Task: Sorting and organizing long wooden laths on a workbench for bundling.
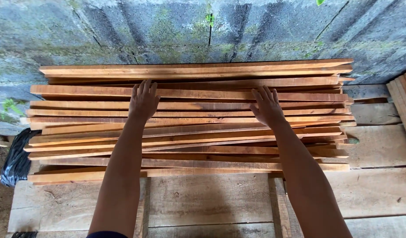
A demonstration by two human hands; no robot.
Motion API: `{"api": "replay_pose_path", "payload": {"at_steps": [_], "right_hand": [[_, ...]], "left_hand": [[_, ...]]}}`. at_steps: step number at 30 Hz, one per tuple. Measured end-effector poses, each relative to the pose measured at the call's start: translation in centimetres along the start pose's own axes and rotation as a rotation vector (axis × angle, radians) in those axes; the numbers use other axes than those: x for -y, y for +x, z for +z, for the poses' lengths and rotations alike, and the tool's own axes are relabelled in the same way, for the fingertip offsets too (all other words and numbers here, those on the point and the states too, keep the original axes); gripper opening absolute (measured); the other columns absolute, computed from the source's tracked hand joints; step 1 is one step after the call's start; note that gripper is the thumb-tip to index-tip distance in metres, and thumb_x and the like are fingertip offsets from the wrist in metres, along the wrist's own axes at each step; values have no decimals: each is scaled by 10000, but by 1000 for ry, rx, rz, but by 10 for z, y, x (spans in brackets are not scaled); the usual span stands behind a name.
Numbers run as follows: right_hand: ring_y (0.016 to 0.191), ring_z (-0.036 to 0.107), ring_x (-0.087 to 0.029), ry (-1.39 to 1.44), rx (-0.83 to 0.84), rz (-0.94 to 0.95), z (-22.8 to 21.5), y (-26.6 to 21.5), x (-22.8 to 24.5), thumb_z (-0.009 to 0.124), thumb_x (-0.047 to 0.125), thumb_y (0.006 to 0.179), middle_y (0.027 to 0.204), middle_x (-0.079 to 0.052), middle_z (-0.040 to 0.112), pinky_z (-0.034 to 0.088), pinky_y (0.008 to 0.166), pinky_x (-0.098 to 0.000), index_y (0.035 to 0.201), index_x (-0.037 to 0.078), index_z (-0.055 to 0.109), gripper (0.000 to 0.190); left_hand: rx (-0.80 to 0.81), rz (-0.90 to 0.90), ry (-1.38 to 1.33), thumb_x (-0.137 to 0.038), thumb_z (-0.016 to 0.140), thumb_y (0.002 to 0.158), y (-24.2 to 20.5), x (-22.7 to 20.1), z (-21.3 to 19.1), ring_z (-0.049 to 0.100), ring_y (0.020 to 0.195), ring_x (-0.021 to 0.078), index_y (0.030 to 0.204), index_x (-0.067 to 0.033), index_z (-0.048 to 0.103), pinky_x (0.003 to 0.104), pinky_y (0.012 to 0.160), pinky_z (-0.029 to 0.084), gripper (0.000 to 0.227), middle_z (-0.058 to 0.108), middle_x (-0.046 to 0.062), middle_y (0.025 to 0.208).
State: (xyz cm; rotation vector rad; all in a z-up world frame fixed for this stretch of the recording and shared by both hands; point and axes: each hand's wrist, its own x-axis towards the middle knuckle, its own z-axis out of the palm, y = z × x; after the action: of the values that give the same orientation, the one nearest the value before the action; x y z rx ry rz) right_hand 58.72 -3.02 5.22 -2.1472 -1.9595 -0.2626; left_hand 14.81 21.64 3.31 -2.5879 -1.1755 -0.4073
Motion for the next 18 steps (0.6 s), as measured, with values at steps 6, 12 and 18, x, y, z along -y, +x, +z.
{"api": "replay_pose_path", "payload": {"at_steps": [6,12,18], "right_hand": [[1595,139,-297,34,181,302,27,12,20,294,561,1098,1678,-117,283,24,1292,-562,1626,256,289,610],[1600,91,-270,39,249,348,25,14,20,241,599,1090,1679,-81,254,-32,1294,-534,1610,288,272,606],[1582,136,-283,131,260,376,29,19,13,295,607,1078,1629,-73,305,-23,1294,-550,1551,283,333,575]], "left_hand": [[288,-298,-228,-428,236,1117,-6,-34,0,91,1610,298,1665,-242,218,550,1303,-9,579,183,83,1729],[198,-294,-253,-417,282,1114,-10,-33,10,136,1600,307,1608,-227,328,559,1300,-9,532,255,86,1694],[133,-276,-242,-417,375,1097,-8,-27,36,217,1566,331,1491,-212,412,623,1267,78,446,353,91,1620]]}}
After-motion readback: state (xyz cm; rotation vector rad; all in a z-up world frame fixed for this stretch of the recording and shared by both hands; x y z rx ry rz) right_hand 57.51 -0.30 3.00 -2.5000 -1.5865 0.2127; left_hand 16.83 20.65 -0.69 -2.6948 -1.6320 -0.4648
